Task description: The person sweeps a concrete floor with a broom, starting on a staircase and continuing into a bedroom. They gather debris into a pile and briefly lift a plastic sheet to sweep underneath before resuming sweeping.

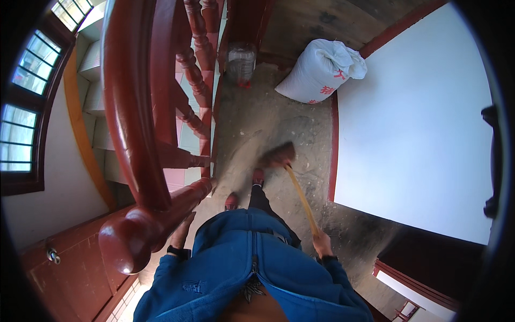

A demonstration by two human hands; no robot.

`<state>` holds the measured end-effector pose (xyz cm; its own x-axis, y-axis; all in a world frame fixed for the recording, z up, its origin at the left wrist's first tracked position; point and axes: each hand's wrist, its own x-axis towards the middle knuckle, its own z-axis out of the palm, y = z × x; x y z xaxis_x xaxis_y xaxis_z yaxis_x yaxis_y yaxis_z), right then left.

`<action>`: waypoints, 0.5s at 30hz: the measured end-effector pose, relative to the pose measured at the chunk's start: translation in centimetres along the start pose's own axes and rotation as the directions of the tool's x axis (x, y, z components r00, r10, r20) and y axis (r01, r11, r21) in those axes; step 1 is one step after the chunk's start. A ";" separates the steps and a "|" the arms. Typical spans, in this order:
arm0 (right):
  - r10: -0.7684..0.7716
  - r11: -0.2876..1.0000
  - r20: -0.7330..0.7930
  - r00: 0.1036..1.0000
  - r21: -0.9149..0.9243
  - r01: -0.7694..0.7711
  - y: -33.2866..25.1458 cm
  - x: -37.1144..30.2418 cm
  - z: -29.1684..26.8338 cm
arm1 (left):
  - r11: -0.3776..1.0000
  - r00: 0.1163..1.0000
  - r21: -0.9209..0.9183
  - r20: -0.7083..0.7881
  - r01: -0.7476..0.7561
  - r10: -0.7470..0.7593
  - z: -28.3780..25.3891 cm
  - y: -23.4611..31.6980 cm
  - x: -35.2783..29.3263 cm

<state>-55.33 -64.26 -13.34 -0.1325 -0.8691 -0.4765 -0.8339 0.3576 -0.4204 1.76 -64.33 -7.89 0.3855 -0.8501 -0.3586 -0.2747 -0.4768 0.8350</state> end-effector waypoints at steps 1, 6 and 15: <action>0.074 0.997 0.086 0.994 0.023 -0.077 -1.8 1.9 1.0 | 1.000 1.000 0.004 0.006 -0.008 0.008 -0.1 0.6 0.1; -0.205 0.978 0.062 0.977 0.052 0.202 -14.4 12.4 6.1 | 1.000 0.999 -0.023 -0.047 0.005 -0.006 0.0 0.6 0.1; -0.196 0.977 0.043 0.980 0.090 0.192 -16.1 19.0 7.6 | 0.973 0.973 0.211 -0.192 -0.088 0.129 0.9 -1.7 1.1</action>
<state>-40.39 -83.93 -21.52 0.0565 -0.9070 -0.4173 -0.7922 0.2136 -0.5717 1.81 -64.66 -10.07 0.5084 -0.8459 -0.1612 -0.4873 -0.4370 0.7561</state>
